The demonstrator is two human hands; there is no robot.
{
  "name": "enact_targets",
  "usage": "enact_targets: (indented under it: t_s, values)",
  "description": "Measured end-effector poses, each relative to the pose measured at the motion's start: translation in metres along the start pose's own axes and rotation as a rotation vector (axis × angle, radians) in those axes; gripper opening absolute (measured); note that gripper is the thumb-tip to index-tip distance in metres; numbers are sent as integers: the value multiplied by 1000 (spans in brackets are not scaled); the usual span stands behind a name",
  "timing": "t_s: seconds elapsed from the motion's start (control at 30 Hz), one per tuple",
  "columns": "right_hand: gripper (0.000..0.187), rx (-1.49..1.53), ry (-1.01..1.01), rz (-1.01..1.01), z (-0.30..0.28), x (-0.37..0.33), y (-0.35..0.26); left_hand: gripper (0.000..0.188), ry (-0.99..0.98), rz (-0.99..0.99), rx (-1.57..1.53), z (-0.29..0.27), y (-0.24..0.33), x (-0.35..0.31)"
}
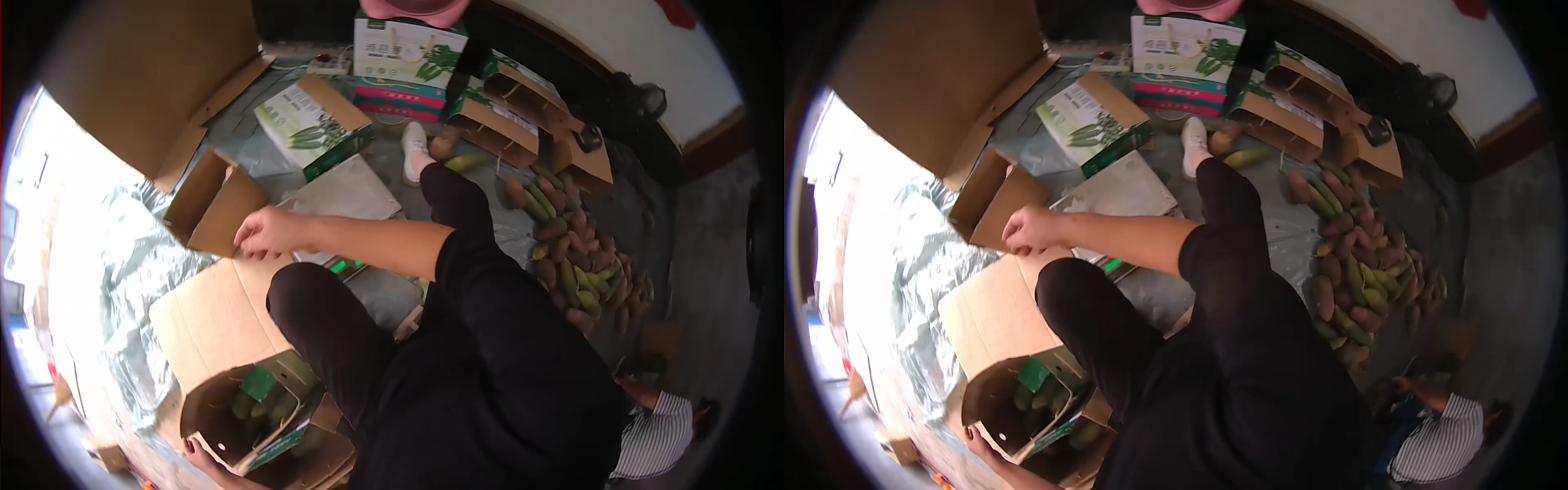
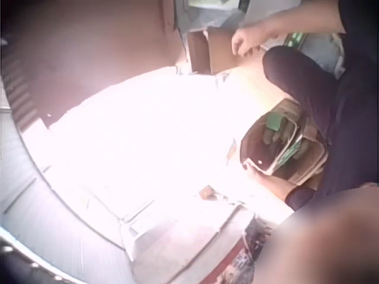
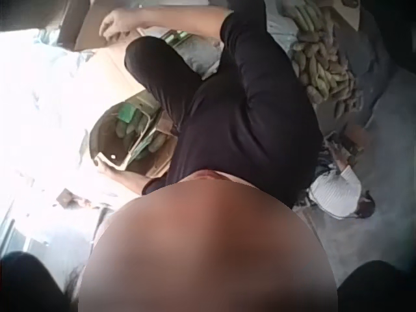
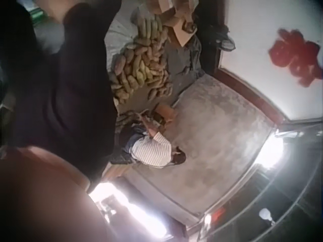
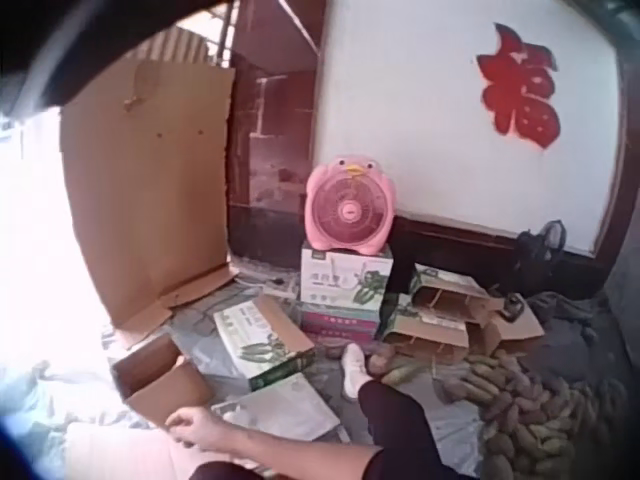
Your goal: Sorting large produce from a pile on the floor and weighing them into cardboard boxes using a digital scale.
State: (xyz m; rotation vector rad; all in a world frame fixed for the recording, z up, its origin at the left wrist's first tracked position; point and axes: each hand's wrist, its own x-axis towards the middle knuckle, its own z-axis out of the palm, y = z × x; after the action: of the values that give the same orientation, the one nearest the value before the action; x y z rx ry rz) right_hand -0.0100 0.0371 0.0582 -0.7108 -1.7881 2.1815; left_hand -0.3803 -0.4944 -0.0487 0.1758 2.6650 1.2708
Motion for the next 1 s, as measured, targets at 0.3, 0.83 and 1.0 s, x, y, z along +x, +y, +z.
enact_targets:
  t_s: [0.3,0.83,1.0]
  values:
    - [28,106,558,-62,-188,-128,3,36,-314,571,106,165,232,-72]
    - [18,302,1398,304,-382,-316,184,25,-844,845,336,364,365,-227]
    - [17,350,1492,286,-424,-307,201,20,-776,884,379,376,367,-225]
